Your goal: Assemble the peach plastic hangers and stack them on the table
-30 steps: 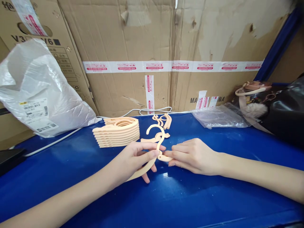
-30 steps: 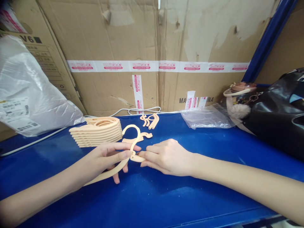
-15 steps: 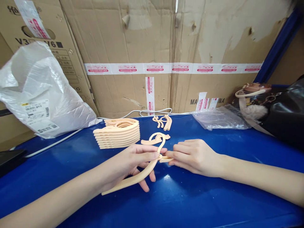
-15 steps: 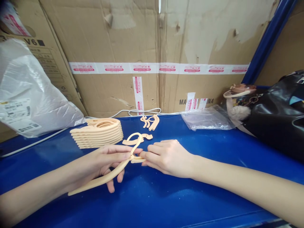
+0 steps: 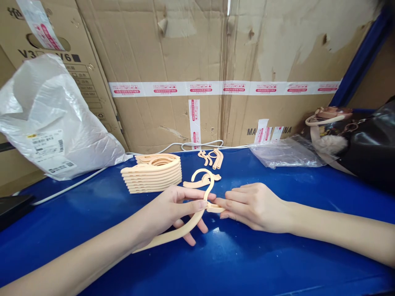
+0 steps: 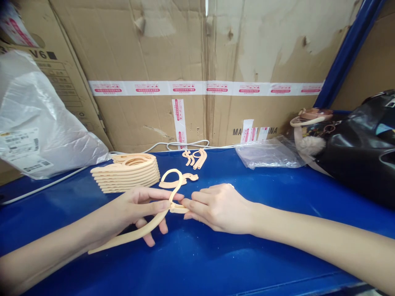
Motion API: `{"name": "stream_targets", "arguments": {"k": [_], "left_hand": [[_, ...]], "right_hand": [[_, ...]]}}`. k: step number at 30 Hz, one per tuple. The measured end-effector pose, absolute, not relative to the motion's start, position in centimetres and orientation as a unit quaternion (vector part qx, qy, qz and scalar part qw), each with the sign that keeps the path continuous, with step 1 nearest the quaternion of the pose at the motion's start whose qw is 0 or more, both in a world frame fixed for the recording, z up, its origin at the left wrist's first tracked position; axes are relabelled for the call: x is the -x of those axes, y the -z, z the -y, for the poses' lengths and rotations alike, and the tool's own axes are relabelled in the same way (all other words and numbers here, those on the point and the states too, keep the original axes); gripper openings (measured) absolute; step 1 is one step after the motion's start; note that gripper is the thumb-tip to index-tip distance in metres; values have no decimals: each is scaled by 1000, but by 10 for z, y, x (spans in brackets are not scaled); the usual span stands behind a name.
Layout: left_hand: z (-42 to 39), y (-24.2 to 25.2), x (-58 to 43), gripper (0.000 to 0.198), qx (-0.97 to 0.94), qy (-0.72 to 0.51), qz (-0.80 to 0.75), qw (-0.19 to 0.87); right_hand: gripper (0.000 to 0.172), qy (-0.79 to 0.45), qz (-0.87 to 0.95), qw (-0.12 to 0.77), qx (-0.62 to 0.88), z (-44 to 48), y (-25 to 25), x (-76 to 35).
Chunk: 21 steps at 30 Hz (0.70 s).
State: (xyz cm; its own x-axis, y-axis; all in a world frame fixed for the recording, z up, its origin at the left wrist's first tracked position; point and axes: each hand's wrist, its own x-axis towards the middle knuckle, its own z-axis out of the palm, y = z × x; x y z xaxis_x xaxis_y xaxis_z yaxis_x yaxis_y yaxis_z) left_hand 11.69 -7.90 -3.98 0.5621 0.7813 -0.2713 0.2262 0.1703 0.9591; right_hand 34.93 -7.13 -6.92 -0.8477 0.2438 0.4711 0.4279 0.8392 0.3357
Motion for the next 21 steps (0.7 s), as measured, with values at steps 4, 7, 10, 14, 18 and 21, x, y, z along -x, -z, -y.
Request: {"name": "stream_targets", "arguments": {"k": [4,7,10,14,18,21], "left_hand": [[81,40,-118,38,-621,-217,-415,629],[80,45,-119,40,-637,-222,-405,618],[78,52,-120,40,-658,-230,-393,600],[81,56,-121,35,-753,-194,-415,472],[92,52,-121,34,-864,-160,-410,243],[97,50,-122,28,-894,-147,-382,180]], "right_hand": [[38,192,943,206,179,72,68,-350],[39,163,947,193,200,73,67,-350],[38,134,950,180,217,74,66,-349],[35,90,955,175,221,74,63,-349],[26,59,957,194,209,71,58,-349],[25,73,950,222,208,68,56,-349]]}}
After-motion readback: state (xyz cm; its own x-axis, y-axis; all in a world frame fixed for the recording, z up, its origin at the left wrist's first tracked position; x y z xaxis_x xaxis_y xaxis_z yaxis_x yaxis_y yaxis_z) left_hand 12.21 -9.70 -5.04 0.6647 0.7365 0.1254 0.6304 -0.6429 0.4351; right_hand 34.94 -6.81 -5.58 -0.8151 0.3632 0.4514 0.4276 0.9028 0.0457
